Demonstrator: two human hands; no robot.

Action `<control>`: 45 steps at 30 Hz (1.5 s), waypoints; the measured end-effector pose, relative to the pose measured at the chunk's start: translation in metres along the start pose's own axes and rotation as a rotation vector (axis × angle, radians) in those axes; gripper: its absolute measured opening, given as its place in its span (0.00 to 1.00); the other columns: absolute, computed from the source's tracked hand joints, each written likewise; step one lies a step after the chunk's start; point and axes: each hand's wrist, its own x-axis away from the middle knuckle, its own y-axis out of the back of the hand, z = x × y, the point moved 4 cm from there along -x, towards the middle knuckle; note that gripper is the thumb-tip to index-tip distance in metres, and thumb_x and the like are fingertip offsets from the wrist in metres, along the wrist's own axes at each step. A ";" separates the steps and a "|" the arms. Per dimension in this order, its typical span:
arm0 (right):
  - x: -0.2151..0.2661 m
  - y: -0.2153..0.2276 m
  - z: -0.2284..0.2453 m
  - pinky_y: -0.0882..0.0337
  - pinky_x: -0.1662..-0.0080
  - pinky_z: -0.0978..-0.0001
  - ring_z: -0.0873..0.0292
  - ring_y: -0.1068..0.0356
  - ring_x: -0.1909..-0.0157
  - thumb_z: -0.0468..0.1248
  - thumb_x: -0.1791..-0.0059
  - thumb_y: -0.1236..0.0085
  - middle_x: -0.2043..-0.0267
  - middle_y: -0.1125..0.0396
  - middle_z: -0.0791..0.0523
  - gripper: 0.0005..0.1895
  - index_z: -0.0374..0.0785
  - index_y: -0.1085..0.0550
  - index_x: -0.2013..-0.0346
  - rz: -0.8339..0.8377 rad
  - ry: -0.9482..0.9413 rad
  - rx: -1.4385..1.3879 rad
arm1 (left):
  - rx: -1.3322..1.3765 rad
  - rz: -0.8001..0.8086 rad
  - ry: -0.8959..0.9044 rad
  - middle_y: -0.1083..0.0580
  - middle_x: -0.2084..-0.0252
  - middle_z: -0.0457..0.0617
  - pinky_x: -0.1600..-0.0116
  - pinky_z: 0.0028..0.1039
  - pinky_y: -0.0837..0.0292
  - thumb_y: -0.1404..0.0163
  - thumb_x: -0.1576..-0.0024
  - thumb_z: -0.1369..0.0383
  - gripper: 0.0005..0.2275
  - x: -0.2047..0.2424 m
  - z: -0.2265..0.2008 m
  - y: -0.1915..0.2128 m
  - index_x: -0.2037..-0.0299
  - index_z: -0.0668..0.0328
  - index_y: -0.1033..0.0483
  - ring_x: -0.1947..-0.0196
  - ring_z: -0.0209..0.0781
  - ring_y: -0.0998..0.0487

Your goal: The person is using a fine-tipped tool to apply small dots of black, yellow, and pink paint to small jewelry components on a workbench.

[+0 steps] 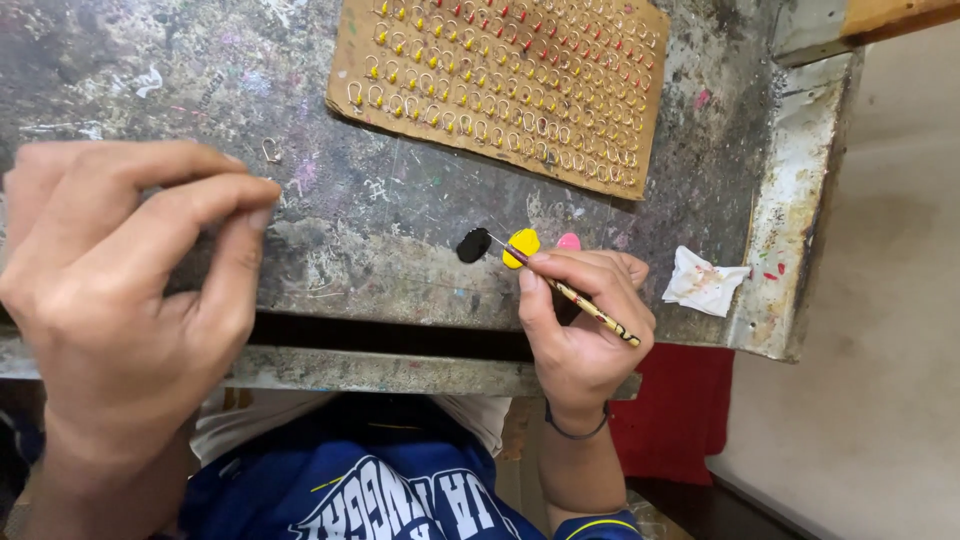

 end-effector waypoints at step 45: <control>0.101 0.075 -0.095 0.49 0.61 0.65 0.64 0.49 0.70 0.40 0.51 0.45 0.74 0.47 0.63 0.08 0.47 0.36 0.65 -0.640 0.014 -0.356 | 0.077 1.562 0.343 0.38 0.29 0.56 0.27 0.41 0.46 0.36 0.59 0.29 0.54 0.048 -0.047 -0.153 0.29 0.54 0.45 0.30 0.61 0.38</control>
